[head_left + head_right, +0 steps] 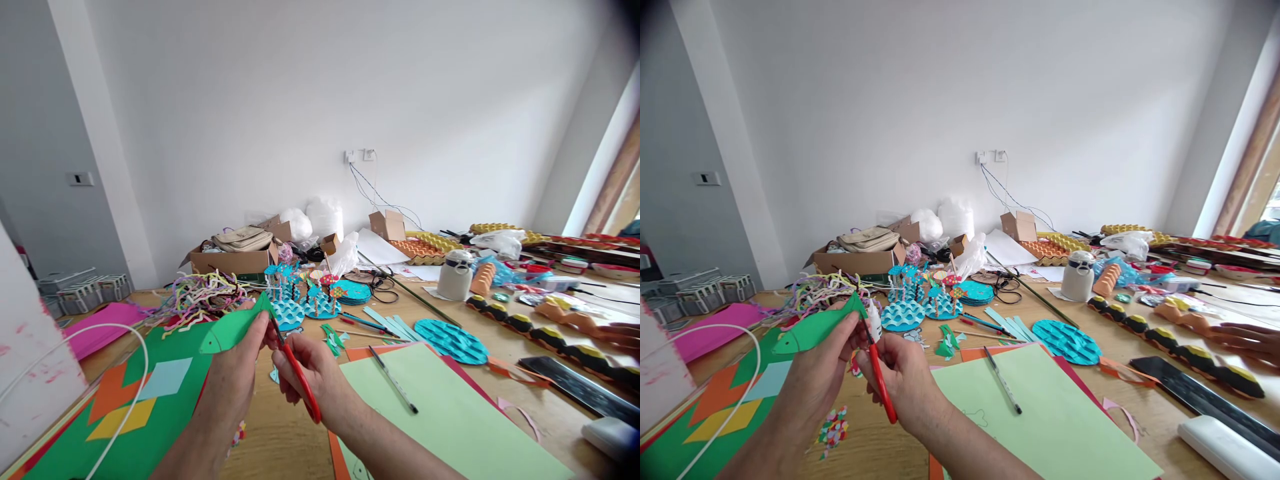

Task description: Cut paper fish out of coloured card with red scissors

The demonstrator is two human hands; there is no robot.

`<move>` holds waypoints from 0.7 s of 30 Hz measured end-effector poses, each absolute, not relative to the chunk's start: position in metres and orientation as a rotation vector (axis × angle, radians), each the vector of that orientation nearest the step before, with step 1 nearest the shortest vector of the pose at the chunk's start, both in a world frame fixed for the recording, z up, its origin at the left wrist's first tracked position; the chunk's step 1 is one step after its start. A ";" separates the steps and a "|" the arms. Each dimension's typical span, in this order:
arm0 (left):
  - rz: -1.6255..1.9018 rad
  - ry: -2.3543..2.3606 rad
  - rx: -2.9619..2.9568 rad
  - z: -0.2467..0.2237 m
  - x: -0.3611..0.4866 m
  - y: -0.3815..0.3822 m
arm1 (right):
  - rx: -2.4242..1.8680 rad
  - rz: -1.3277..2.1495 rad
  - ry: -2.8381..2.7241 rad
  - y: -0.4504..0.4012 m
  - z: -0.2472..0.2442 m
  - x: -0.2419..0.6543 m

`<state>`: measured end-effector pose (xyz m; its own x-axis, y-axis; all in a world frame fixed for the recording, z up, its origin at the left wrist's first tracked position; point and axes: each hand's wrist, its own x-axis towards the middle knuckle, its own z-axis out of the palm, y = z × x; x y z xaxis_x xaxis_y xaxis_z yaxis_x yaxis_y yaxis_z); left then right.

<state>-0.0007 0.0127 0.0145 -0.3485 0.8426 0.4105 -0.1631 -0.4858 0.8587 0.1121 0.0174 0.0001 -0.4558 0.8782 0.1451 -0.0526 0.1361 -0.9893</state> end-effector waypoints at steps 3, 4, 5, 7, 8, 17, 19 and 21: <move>1.891 0.969 1.192 0.015 0.000 0.012 | -0.824 1.445 -1.589 0.018 -0.001 0.111; 1.893 0.970 1.195 0.015 0.000 0.012 | -0.822 1.445 -1.587 0.019 -0.002 0.111; 1.894 0.974 1.203 0.015 0.000 0.012 | -0.820 1.443 -1.586 0.019 -0.002 0.111; 1.887 0.979 1.230 0.015 -0.001 0.012 | -0.823 1.440 -1.587 0.019 -0.003 0.110; 1.880 0.979 1.244 0.015 -0.001 0.012 | -0.827 1.439 -1.589 0.019 -0.003 0.110; 1.883 0.971 1.206 0.015 -0.001 0.012 | -0.873 1.445 -1.592 0.020 -0.003 0.110; 1.878 0.966 1.206 0.015 -0.001 0.012 | -0.882 1.435 -1.602 0.020 -0.003 0.110; 1.874 0.968 1.201 0.014 -0.001 0.013 | -0.891 1.424 -1.613 0.020 -0.003 0.110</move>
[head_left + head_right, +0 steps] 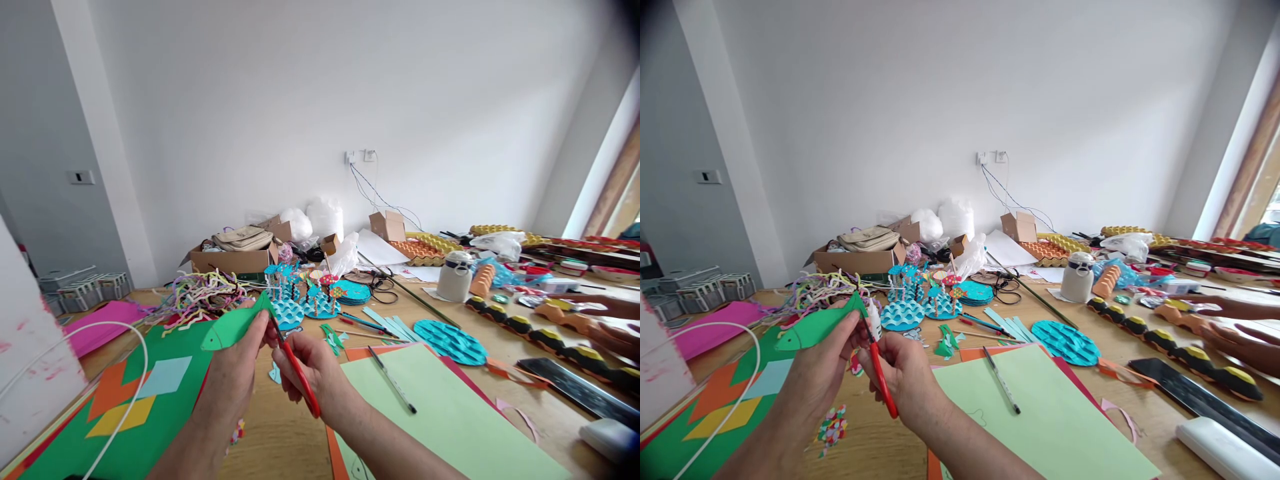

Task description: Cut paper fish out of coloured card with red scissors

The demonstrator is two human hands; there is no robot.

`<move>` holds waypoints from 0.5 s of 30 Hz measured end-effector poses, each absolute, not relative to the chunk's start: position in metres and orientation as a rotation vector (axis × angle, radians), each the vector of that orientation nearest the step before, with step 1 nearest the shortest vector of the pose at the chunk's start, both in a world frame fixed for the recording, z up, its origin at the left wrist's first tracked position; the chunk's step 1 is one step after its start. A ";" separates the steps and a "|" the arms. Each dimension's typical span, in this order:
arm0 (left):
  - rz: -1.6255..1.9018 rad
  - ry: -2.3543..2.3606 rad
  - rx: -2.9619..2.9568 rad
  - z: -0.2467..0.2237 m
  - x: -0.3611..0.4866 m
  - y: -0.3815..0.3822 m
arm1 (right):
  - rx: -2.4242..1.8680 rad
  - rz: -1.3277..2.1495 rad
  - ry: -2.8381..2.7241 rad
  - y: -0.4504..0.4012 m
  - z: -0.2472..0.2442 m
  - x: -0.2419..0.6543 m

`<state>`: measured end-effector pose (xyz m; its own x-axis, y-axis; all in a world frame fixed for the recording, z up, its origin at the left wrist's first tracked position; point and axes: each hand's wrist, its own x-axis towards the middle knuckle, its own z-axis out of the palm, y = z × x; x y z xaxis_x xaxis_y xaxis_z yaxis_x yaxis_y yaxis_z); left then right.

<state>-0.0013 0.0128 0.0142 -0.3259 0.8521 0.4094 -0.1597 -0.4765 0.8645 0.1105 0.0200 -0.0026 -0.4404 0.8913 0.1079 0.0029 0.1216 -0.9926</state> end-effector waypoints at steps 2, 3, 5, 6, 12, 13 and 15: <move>1.874 0.979 1.189 0.013 -0.002 0.014 | -0.900 1.409 -1.627 0.020 -0.002 0.111; 1.877 0.983 1.185 0.012 -0.003 0.014 | -0.905 1.399 -1.635 0.020 -0.002 0.111; 1.878 0.979 1.193 0.011 -0.004 0.016 | -0.912 1.383 -1.648 0.020 -0.001 0.112; 1.875 0.973 1.202 0.011 -0.005 0.017 | -0.918 1.377 -1.652 0.020 -0.001 0.112; 1.781 0.977 1.217 0.016 -0.010 0.017 | -0.932 1.383 -1.649 0.023 -0.003 0.112; 1.770 0.981 1.215 0.017 -0.011 0.016 | -0.927 1.387 -1.647 0.023 -0.004 0.112; 1.759 0.976 1.219 0.019 -0.013 0.016 | -0.921 1.388 -1.645 0.024 -0.005 0.112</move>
<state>-0.0129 0.0157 0.0185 -0.2464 0.8975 0.3656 -0.1644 -0.4105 0.8969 0.1119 0.0239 -0.0052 -0.4337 0.8945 0.1089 0.0429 0.1412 -0.9890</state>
